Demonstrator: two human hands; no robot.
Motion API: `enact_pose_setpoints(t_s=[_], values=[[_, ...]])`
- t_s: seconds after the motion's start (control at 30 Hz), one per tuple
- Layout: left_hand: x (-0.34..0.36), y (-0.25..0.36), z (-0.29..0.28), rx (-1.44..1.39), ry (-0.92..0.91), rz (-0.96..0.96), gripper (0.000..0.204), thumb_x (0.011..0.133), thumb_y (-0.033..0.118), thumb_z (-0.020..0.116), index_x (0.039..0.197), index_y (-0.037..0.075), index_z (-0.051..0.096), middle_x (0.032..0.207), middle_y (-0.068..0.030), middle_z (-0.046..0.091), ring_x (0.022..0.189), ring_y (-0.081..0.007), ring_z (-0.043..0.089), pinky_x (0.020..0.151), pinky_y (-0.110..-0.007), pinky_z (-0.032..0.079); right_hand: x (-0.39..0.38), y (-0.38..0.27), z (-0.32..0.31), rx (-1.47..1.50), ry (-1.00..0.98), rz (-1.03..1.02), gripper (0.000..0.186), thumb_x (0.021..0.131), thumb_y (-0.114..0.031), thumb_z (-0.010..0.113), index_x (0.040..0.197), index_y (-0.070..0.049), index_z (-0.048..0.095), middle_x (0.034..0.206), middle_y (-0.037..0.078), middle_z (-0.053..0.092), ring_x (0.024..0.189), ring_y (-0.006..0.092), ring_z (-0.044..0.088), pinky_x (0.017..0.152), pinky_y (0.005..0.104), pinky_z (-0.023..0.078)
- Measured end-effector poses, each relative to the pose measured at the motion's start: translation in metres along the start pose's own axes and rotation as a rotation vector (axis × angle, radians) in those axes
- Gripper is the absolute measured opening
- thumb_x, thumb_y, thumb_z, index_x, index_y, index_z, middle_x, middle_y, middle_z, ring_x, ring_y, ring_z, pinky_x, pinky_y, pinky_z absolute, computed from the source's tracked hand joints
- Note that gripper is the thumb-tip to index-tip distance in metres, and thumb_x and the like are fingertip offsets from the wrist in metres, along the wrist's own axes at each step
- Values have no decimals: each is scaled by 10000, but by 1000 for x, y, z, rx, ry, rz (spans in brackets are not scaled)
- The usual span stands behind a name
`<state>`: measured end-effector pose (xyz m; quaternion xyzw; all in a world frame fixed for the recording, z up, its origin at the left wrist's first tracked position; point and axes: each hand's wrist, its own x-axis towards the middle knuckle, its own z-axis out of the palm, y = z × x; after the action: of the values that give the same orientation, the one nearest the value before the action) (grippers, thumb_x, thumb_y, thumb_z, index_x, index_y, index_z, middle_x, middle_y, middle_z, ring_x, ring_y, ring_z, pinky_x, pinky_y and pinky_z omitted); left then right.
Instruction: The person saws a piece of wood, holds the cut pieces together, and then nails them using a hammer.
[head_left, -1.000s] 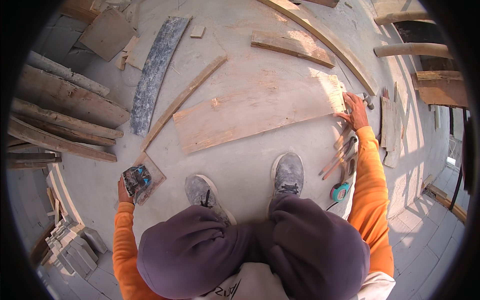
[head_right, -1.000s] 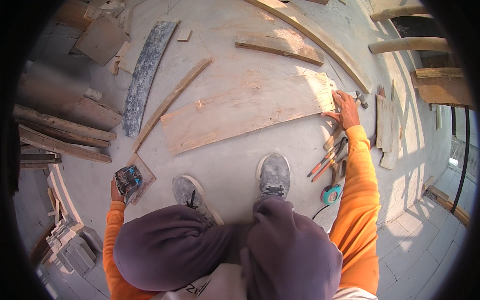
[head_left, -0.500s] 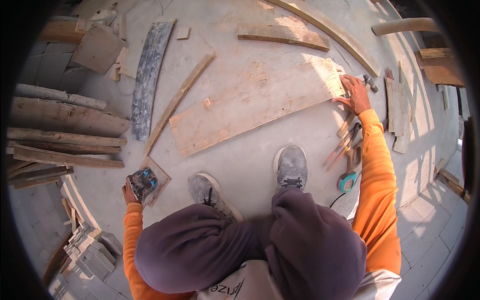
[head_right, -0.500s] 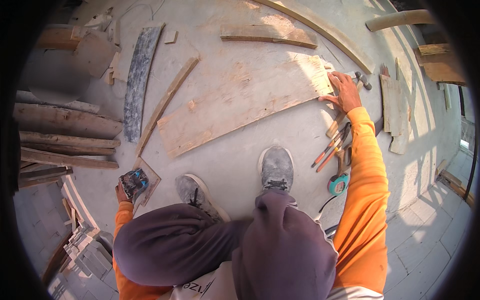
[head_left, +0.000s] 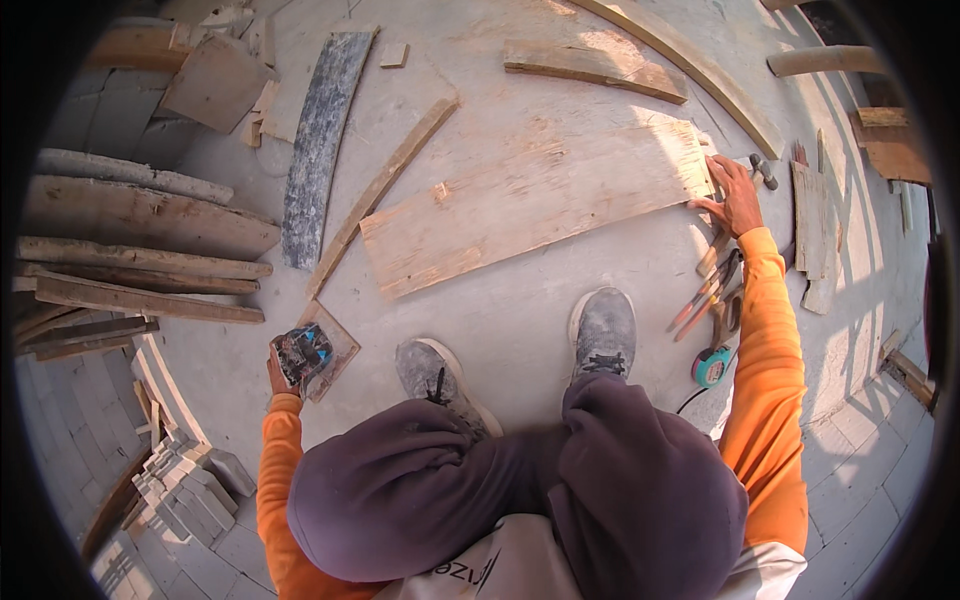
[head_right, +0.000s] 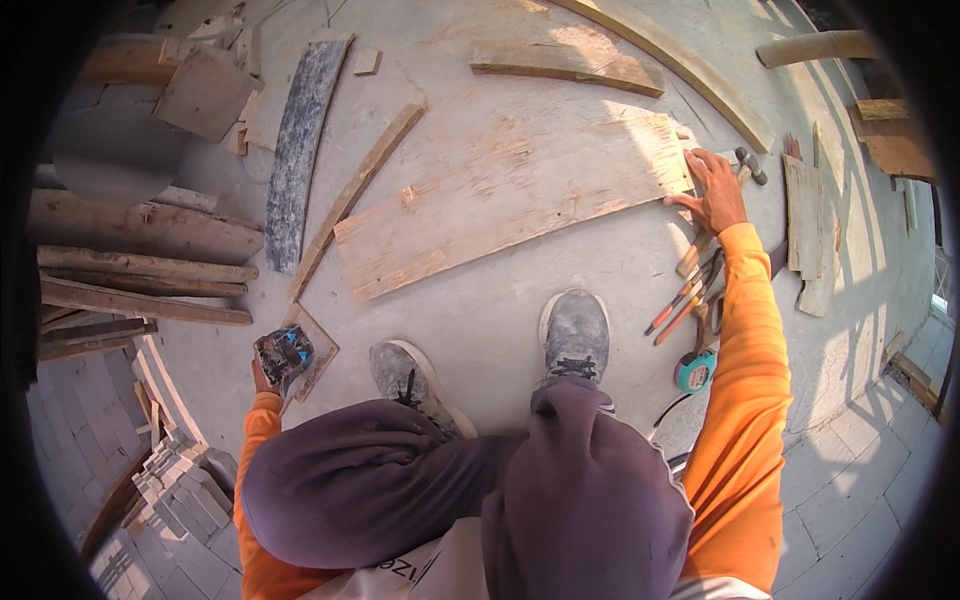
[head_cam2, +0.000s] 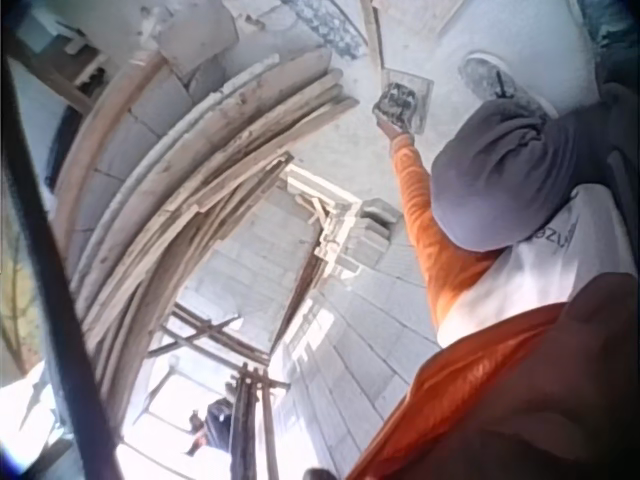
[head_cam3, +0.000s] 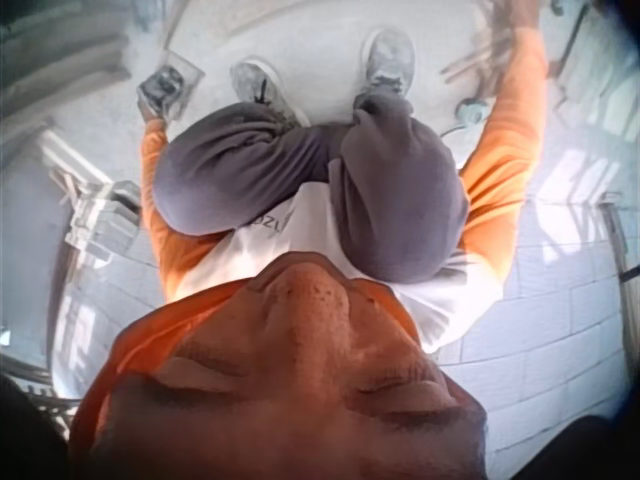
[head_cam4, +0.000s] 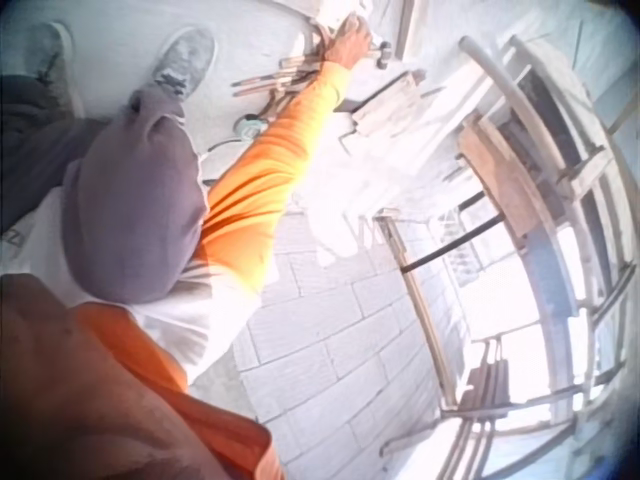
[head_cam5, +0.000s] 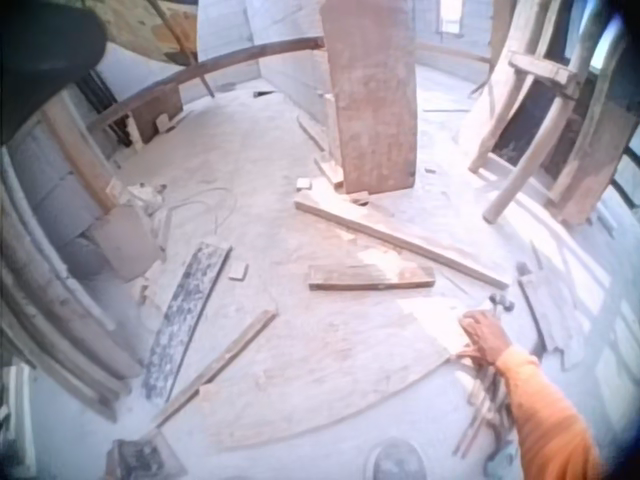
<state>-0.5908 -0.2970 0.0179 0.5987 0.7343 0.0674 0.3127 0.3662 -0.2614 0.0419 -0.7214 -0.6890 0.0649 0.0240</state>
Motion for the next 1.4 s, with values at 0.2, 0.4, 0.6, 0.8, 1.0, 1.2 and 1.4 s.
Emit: enact_pose_setpoints(t_s=[0.2,0.4,0.6,0.8,1.0,1.2,1.4], values=[[-9,13,-13,92,-62,57,649,763,175,781,1346,101,506,1285,-136,615,1115,-405,556,988,-476,439,6,-2,0,-3,-9,-43,917,682,-586,836,1400,-72,588,1421,120,562,1297,330,508,1104,447,425],[-29,115,-45,473,-43,359,250,772,72,745,1021,87,724,1382,-121,565,1203,-367,555,1008,-451,452,5,-1,-3,-37,29,-75,925,679,-565,845,1411,-75,564,1414,106,579,1279,321,518,1089,444,425],[-50,129,-78,310,55,289,73,815,40,746,881,23,718,1230,-148,619,1093,-324,600,923,-393,494,5,-3,-10,-54,-8,-64,925,672,-563,844,1416,-97,549,1397,82,601,1277,306,517,1084,456,402],[-51,88,-78,-92,102,-18,172,1014,167,637,1012,-5,641,910,-84,697,807,-178,661,761,-293,547,6,-2,-9,-95,6,-50,958,650,-646,817,1396,-95,579,1390,72,607,1269,277,518,1093,445,396],[-52,73,-64,-289,136,-149,227,1041,207,611,1048,-18,632,889,-84,719,773,-123,670,743,-272,568,16,-5,-3,-90,24,-74,938,656,-646,806,1391,-104,587,1386,63,606,1270,287,513,1099,448,407],[-40,103,-69,-309,291,-119,272,1029,256,638,1025,-16,621,850,-83,710,749,-141,685,747,-282,577,5,20,18,-31,88,-129,904,651,-524,852,1392,-83,579,1366,86,622,1233,318,537,1056,463,428],[-61,131,-66,-350,373,-83,243,1029,239,637,1016,-4,628,855,-67,710,776,-127,676,762,-274,562,7,30,27,10,71,-137,912,679,-494,855,1428,-75,545,1380,127,591,1249,351,506,1072,471,412]])
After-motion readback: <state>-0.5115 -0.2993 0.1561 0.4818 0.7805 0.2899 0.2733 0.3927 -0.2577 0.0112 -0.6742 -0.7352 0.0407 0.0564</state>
